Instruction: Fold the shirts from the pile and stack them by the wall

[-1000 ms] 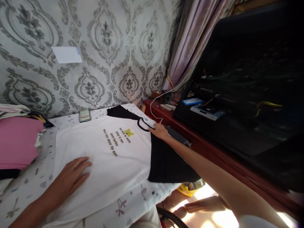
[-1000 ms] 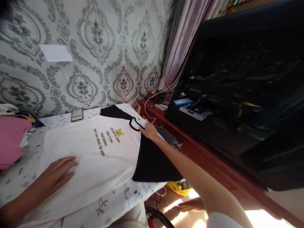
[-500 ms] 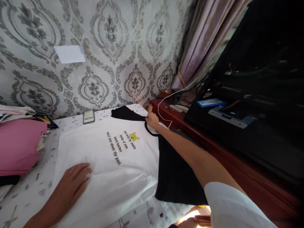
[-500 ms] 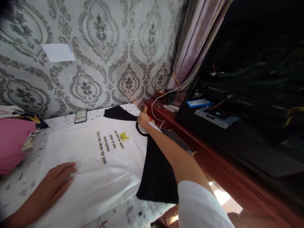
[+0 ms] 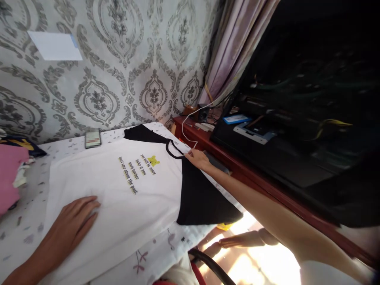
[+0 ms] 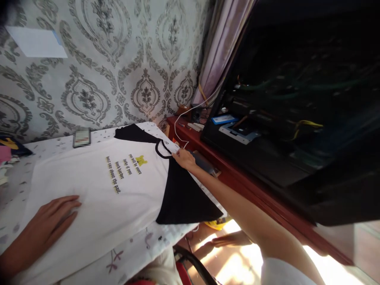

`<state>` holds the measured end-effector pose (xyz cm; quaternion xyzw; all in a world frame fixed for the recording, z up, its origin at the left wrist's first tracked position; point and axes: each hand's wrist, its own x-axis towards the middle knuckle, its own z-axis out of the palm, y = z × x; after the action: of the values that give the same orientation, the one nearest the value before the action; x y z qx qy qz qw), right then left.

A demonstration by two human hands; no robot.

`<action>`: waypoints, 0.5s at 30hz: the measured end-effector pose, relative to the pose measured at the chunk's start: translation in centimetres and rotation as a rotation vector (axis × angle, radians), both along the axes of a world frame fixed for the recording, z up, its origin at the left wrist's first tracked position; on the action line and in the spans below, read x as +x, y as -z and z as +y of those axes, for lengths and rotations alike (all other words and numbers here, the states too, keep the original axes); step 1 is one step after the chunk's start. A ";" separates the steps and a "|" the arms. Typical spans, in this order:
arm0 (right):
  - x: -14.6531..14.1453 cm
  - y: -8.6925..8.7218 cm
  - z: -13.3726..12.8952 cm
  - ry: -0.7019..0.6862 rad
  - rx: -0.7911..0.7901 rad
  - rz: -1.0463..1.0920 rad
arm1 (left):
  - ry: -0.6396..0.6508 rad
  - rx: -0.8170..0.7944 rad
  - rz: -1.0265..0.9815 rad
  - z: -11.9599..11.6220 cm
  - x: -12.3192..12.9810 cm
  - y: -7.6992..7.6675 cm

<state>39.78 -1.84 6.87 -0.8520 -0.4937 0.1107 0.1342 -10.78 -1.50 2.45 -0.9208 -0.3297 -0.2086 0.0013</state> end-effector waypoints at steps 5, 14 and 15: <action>-0.6 0.0 -3.9 -0.012 -0.032 -0.008 | 0.005 0.003 -0.006 0.2 0.0 0.2; -1.0 -0.3 -4.3 0.086 0.085 -0.069 | -0.014 -0.021 -0.020 0.1 0.3 -0.3; -1.0 -0.4 -4.4 0.086 0.083 -0.055 | -0.014 -0.027 -0.012 0.1 0.3 -0.3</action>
<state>38.79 -6.26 7.27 -0.8689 -0.4642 0.0610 0.1605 -10.53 -1.45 2.79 -0.9170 -0.3391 -0.2095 -0.0115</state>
